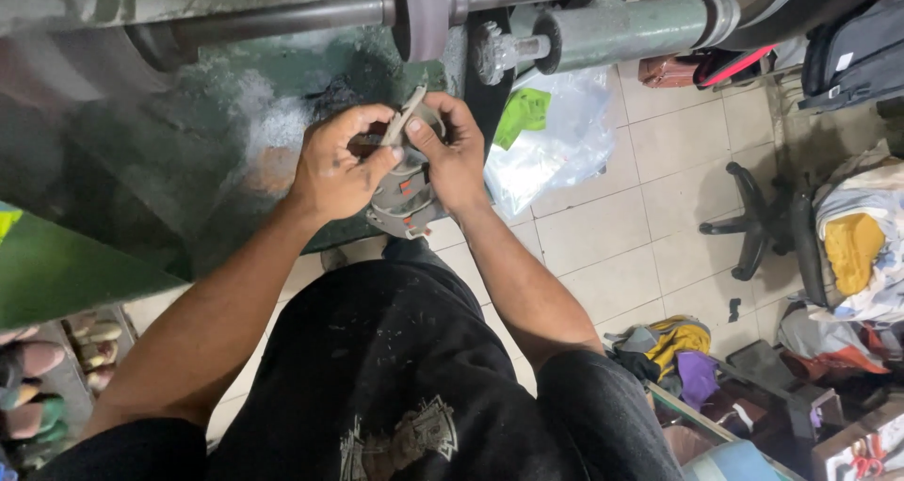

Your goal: Using a belt sander to grind and smooth the edges of a sandal sole in a repair shop.

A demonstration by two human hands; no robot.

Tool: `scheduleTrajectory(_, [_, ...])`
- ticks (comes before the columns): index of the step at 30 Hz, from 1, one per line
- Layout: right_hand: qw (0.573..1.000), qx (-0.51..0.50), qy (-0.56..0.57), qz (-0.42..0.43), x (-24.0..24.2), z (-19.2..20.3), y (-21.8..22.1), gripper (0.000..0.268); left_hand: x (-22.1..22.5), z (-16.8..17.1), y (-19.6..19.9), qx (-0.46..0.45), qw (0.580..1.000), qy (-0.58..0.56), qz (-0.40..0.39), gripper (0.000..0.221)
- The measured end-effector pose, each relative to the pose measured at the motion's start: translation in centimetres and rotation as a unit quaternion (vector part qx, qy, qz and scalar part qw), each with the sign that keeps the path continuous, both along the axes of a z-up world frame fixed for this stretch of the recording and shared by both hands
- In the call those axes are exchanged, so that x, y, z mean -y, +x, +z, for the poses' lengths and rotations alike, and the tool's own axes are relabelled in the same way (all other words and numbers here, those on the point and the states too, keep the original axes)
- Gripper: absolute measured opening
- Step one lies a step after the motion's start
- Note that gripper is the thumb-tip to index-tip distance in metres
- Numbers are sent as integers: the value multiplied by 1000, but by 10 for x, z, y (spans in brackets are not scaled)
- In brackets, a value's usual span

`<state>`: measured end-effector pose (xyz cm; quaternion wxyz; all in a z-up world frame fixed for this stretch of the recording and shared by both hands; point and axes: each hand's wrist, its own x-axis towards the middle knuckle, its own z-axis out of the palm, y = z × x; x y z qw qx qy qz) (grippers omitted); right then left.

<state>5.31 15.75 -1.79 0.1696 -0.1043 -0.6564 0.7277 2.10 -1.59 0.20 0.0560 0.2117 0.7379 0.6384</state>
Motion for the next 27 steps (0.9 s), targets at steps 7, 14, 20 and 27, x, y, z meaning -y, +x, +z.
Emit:
scheduleTrajectory(7, [997, 38, 67, -18, -10, 13, 28, 19, -14, -33, -7, 108, 989, 15, 102, 25])
scheduleTrajectory(14, [994, 85, 58, -44, -7, -1, 69, 26, -26, -71, 12, 157, 983, 55, 72, 23])
scheduleTrajectory(20, [966, 107, 226, 64, 7, 25, 100, 80, -22, -49, 37, 164, 985, 29, 44, 29])
scheduleTrajectory(27, [982, 57, 155, 95, -8, 9, 77, 79, -18, 9, 37, 193, 981, -26, 5, 48])
